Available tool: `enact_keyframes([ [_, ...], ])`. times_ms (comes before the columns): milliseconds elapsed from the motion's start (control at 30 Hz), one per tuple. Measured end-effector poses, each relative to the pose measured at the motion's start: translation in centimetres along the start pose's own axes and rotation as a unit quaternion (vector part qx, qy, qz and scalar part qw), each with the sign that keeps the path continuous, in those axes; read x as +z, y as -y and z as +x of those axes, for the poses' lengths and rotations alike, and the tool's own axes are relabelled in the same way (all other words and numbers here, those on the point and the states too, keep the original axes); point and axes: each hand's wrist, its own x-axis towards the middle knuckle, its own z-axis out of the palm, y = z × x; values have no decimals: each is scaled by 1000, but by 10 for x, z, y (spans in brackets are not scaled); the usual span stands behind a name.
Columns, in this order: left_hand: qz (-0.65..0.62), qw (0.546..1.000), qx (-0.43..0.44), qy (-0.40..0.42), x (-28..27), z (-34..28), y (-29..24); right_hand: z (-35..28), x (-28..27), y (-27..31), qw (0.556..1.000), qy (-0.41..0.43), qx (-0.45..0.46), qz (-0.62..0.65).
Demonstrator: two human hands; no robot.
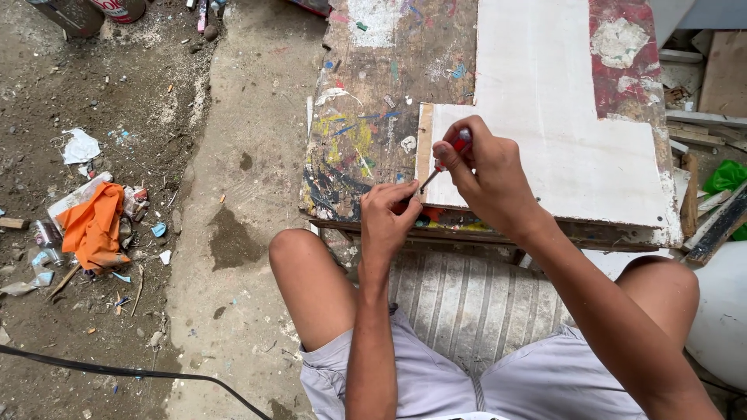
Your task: Assembling a white T-shaped panel onto a workbench by drilling holes and using a screwdriver.
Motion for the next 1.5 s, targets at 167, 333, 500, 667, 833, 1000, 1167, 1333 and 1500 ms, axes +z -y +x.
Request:
enact_keyframes([
  [167,7,1000,0,2,0,0,4,11,2,10,998,27,16,-59],
  [333,9,1000,-3,17,-2,-4,5,8,5,10,994,29,23,-98],
  [500,29,999,-19,37,-1,6,14,16,12,7,992,44,20,-121],
  [667,33,992,-67,105,-8,20,18,28,13,18,982,78,-19,-169],
  [833,-63,995,48,62,-21,42,-38,35,-9,33,973,155,-11,-169],
  [1000,-116,985,128,17,-13,46,-35,52,-38,49,967,254,13,-18],
  [1167,-125,981,139,43,-16,48,-36,50,-34,26,968,230,-32,-100],
  [1333,-152,979,132,-26,-18,46,-54,45,-24,18,956,152,-54,-247],
  [1500,-126,976,171,-38,-23,50,-57,54,-45,62,929,172,-86,-317],
])
